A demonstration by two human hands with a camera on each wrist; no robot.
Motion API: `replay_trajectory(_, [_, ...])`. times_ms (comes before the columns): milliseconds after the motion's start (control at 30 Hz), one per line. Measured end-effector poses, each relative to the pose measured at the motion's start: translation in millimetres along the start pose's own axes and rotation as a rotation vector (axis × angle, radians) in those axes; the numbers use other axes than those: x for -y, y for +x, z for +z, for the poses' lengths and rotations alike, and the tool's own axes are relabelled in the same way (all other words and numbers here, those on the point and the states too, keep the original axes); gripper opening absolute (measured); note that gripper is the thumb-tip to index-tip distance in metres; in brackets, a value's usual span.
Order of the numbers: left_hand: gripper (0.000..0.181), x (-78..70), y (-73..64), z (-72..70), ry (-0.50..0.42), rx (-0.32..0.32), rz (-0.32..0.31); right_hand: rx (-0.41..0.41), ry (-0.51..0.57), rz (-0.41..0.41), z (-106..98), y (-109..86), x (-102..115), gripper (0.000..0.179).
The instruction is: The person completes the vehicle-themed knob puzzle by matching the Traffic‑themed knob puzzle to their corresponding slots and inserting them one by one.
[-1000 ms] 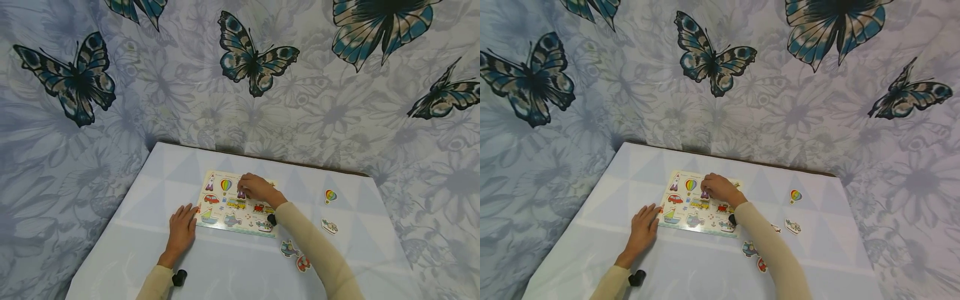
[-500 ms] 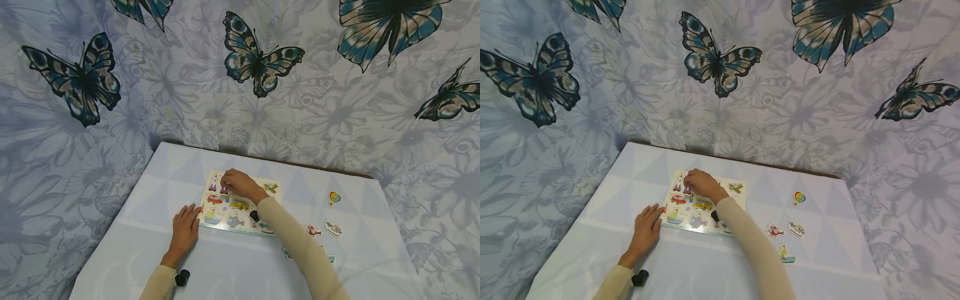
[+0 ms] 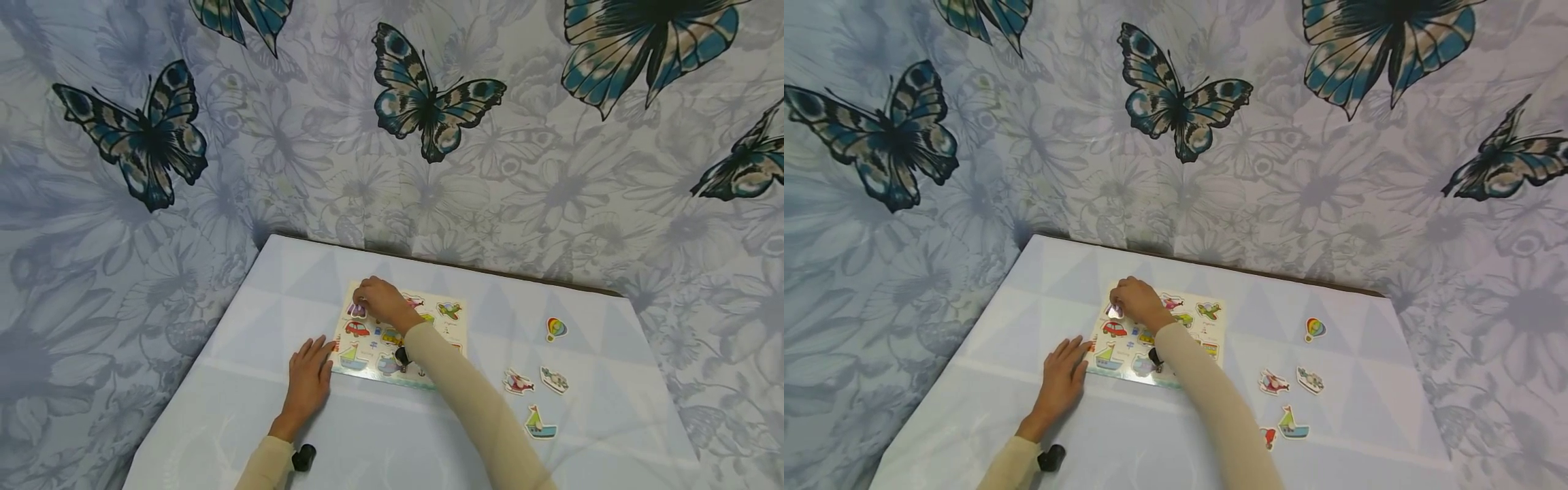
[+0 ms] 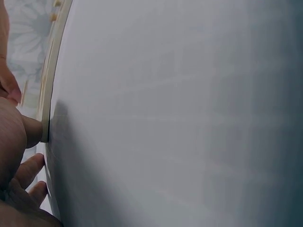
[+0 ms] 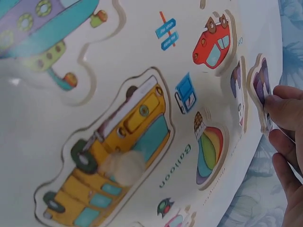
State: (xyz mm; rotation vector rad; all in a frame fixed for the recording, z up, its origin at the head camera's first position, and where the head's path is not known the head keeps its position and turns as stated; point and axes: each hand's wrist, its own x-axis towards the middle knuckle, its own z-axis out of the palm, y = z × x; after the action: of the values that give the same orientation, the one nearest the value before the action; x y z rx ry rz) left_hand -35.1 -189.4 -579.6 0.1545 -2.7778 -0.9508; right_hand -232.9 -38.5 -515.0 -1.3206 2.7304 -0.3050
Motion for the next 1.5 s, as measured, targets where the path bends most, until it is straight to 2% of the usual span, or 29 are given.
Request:
replay_trajectory(233, [0.040, -3.2, -0.7, 2.1, -0.004, 0.021, -0.013, 0.001, -0.028, 0.077, 11.4, 2.7, -1.6, 0.015])
replay_trajectory(500, [0.040, -4.4, -1.6, 3.3, 0.000, -0.012, 0.011, -0.056, -0.019, 0.065, 13.8, 3.8, -1.3, 0.013])
replay_trajectory(867, [0.041, -5.1, -0.2, 3.1, 0.007, 0.038, -0.029, -0.037, -0.029, 0.078, 22.8, 8.3, -3.7, 0.015])
replay_trajectory(1167, [0.040, -2.8, -0.2, 1.8, 0.019, 0.000, -0.001, -0.053, -0.042, 0.102, 24.4, 13.0, -0.6, 0.015])
replay_trajectory(1500, [0.040, 1.1, 0.4, -0.3, 0.038, 0.008, -0.009, -0.022, -0.050, 0.102, 30.6, 15.8, 1.0, 0.021])
